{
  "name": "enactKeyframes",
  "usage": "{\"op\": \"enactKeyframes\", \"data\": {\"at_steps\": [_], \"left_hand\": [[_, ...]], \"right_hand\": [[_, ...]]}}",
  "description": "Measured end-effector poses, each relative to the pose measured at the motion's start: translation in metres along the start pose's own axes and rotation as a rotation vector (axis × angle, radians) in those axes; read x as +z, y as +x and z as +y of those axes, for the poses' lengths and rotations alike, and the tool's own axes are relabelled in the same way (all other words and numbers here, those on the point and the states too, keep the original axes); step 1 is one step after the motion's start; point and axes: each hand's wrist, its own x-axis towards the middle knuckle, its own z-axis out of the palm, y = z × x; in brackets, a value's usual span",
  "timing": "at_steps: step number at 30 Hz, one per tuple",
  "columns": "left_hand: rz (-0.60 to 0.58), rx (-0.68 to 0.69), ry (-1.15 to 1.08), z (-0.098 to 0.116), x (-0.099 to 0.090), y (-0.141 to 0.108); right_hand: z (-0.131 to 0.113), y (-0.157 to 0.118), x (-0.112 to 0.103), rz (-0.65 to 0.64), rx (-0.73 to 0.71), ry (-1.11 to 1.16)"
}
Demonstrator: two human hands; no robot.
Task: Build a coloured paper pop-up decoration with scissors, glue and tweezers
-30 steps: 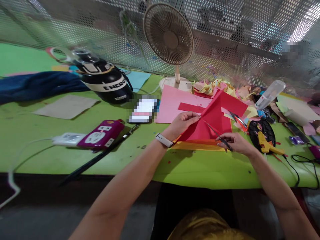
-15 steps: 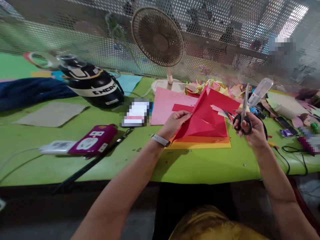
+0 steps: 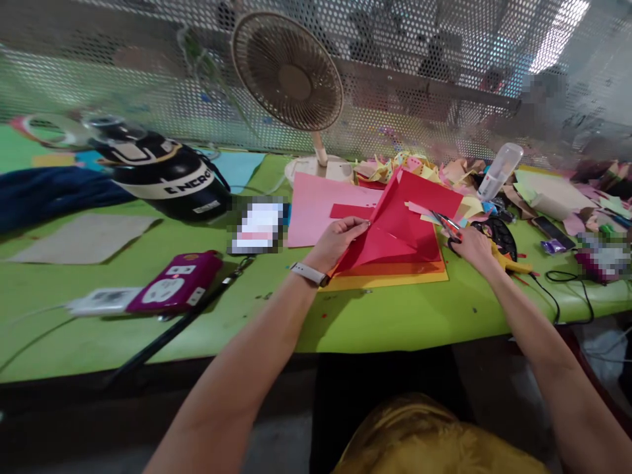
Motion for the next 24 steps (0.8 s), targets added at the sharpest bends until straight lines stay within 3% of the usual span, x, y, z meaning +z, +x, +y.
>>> {"op": "enactKeyframes", "data": {"at_steps": [3, 9, 11, 16, 19, 24], "left_hand": [[0.021, -0.027, -0.052, -0.003, -0.003, 0.002], [0.036, -0.041, -0.112, -0.002, -0.001, 0.003], [0.039, -0.043, -0.134, 0.0, 0.0, 0.002], [0.031, -0.064, -0.178, 0.005, 0.004, 0.0], [0.04, -0.068, -0.194, 0.007, 0.005, -0.001], [0.071, -0.056, -0.145, 0.004, 0.002, 0.002]], "right_hand": [[0.0, 0.002, 0.001, -0.066, 0.03, 0.079], [0.002, -0.003, -0.011, -0.17, -0.045, 0.217], [0.003, -0.01, -0.021, -0.132, -0.08, 0.29], [-0.003, -0.03, -0.039, 0.116, -0.279, 0.628], [-0.013, -0.042, -0.029, 0.112, -0.508, 0.499], [-0.037, -0.083, -0.004, -0.187, -0.646, 0.146]]}}
